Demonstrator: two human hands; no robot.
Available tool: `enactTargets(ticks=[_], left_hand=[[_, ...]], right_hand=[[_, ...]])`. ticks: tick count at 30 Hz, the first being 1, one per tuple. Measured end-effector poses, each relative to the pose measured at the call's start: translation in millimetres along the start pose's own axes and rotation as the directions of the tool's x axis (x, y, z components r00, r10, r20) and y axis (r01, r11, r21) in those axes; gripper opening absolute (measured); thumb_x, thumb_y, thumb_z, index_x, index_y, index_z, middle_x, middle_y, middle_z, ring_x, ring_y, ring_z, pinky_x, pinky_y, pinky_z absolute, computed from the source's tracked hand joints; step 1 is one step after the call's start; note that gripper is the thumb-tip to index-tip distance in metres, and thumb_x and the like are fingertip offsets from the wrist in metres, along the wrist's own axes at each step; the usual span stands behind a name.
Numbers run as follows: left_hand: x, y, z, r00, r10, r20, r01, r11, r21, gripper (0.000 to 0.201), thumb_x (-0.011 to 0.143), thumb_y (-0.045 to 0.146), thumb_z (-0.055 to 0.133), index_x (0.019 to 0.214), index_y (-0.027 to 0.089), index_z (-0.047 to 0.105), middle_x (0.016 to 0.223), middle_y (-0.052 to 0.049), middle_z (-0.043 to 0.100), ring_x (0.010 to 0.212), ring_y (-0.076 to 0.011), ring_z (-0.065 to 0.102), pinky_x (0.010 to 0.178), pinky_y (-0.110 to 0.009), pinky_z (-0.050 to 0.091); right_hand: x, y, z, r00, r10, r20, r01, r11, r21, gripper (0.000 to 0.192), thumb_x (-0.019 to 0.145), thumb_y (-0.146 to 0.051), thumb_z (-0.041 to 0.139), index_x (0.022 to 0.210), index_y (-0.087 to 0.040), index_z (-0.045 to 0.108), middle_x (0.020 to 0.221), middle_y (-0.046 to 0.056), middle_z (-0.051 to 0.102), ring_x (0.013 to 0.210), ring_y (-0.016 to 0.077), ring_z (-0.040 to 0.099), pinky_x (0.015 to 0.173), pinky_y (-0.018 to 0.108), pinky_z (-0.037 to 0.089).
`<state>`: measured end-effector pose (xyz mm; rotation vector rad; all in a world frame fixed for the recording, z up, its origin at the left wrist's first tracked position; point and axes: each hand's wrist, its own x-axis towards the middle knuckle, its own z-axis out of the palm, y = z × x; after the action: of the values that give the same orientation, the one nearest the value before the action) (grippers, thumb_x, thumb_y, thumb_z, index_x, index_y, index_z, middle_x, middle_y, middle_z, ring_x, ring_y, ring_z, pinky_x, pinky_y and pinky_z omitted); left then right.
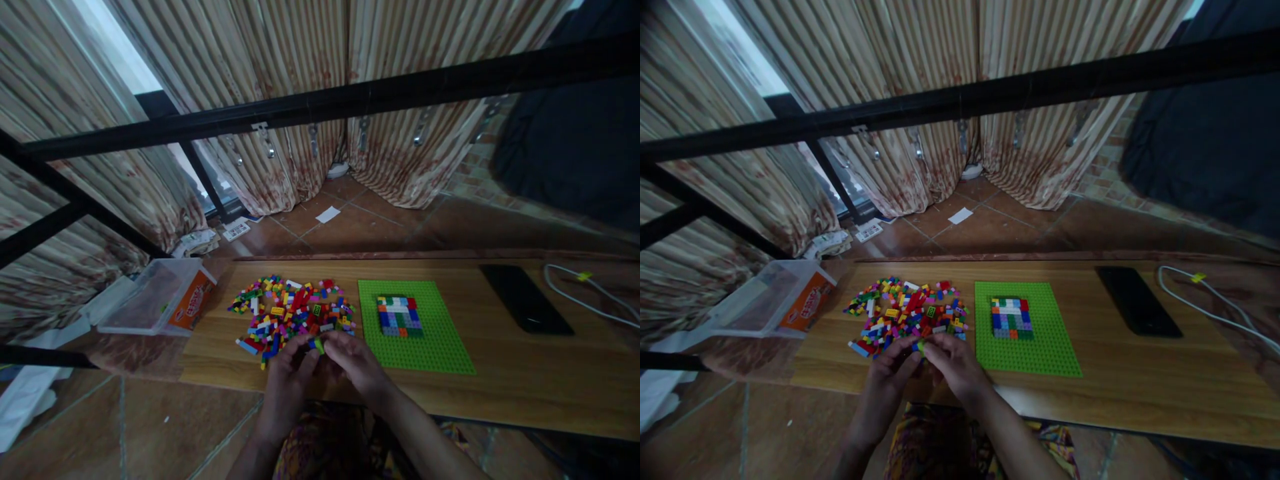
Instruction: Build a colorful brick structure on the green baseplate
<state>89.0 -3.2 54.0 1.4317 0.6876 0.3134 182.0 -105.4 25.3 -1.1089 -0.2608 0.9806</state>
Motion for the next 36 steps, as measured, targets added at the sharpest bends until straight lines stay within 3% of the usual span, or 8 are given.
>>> enactTargets(ticks=[4,12,21,24,26,28,31,36], left_hand=[[-1.4,-3.9,2.3,1.000,-0.012,0.012,0.012,0.999,0.033,0.028,0.076,0.037,0.069,0.094,0.016,0.065,0.077,-0.002,0.065,0.067,-0.0126,0.057,0.063,-0.024,0.047],[-4.6,-7.2,8.8,0.999,-0.045,-0.011,0.044,0.997,-0.058,0.022,0.073,0.031,0.071,0.086,0.015,0.064,0.072,0.000,0.064,0.062,-0.0109,0.057,0.059,-0.022,0.046],[-2.2,-13.4,3.9,0.989,-0.131,0.072,0.148,0.920,-0.363,0.027,0.072,0.032,0.074,0.090,0.015,0.065,0.068,0.001,0.061,0.057,-0.0086,0.055,0.061,-0.023,0.047],[-0.7,-16.4,0.7,0.979,-0.169,0.111,0.202,0.832,-0.517,0.031,0.071,0.030,0.076,0.097,0.017,0.065,0.080,-0.001,0.064,0.065,-0.0082,0.057,0.068,-0.024,0.049],[0.1,-18.3,-1.2,0.974,-0.188,0.123,0.224,0.784,-0.579,0.035,0.071,0.028,0.076,0.102,0.018,0.065,0.088,-0.002,0.065,0.068,-0.0078,0.058,0.071,-0.024,0.049],[1.2,-20.1,-2.5,0.972,-0.205,0.114,0.231,0.755,-0.614,0.036,0.070,0.027,0.077,0.103,0.018,0.065,0.092,-0.003,0.065,0.069,-0.0080,0.059,0.072,-0.023,0.049],[3.2,-23.3,-3.8,0.972,-0.224,0.071,0.219,0.754,-0.619,0.037,0.069,0.027,0.077,0.102,0.016,0.066,0.091,-0.004,0.066,0.069,-0.0091,0.059,0.069,-0.023,0.048],[4.2,-28.3,-6.8,0.965,-0.261,-0.002,0.214,0.796,-0.566,0.038,0.067,0.030,0.076,0.100,0.015,0.066,0.086,-0.003,0.067,0.067,-0.0105,0.059,0.070,-0.024,0.048]], right_hand=[[1.5,-1.1,0.2,0.997,-0.058,-0.055,0.052,0.992,-0.116,0.033,0.070,-0.049,0.074,0.075,-0.017,0.066,0.058,-0.005,0.050,0.047,0.0050,0.034,0.044,0.020,0.027],[-2.9,-0.4,-3.2,0.999,-0.022,-0.046,0.010,0.971,-0.238,0.039,0.074,-0.054,0.068,0.077,-0.016,0.064,0.055,-0.005,0.044,0.049,0.0065,0.033,0.045,0.022,0.025],[0.4,3.4,-1.5,0.998,-0.016,-0.066,0.013,0.999,-0.044,0.042,0.073,-0.059,0.067,0.071,-0.018,0.059,0.050,-0.008,0.037,0.046,0.0070,0.031,0.043,0.021,0.026],[8.7,-1.7,-5.1,0.988,-0.088,-0.126,0.062,0.979,-0.195,0.037,0.077,-0.056,0.063,0.076,-0.019,0.063,0.055,-0.004,0.048,0.050,0.0100,0.041,0.047,0.023,0.033],[17.7,-5.3,-8.5,0.963,-0.231,-0.138,0.144,0.876,-0.460,0.029,0.080,-0.048,0.062,0.084,-0.020,0.066,0.068,0.001,0.060,0.061,0.0141,0.053,0.058,0.027,0.042],[28.6,-6.6,-11.4,0.928,-0.365,-0.079,0.210,0.684,-0.698,0.020,0.083,-0.038,0.059,0.088,-0.021,0.068,0.082,0.005,0.067,0.073,0.0179,0.059,0.071,0.032,0.046],[44.1,-2.8,-13.4,0.900,-0.436,0.012,0.229,0.448,-0.864,0.016,0.082,-0.023,0.054,0.090,-0.020,0.068,0.089,0.008,0.066,0.082,0.0209,0.061,0.079,0.035,0.047],[54.8,4.1,-15.1,0.893,-0.449,0.046,0.240,0.387,-0.890,0.033,0.075,-0.009,0.051,0.104,-0.019,0.065,0.100,0.008,0.065,0.087,0.0203,0.061,0.084,0.037,0.048]])
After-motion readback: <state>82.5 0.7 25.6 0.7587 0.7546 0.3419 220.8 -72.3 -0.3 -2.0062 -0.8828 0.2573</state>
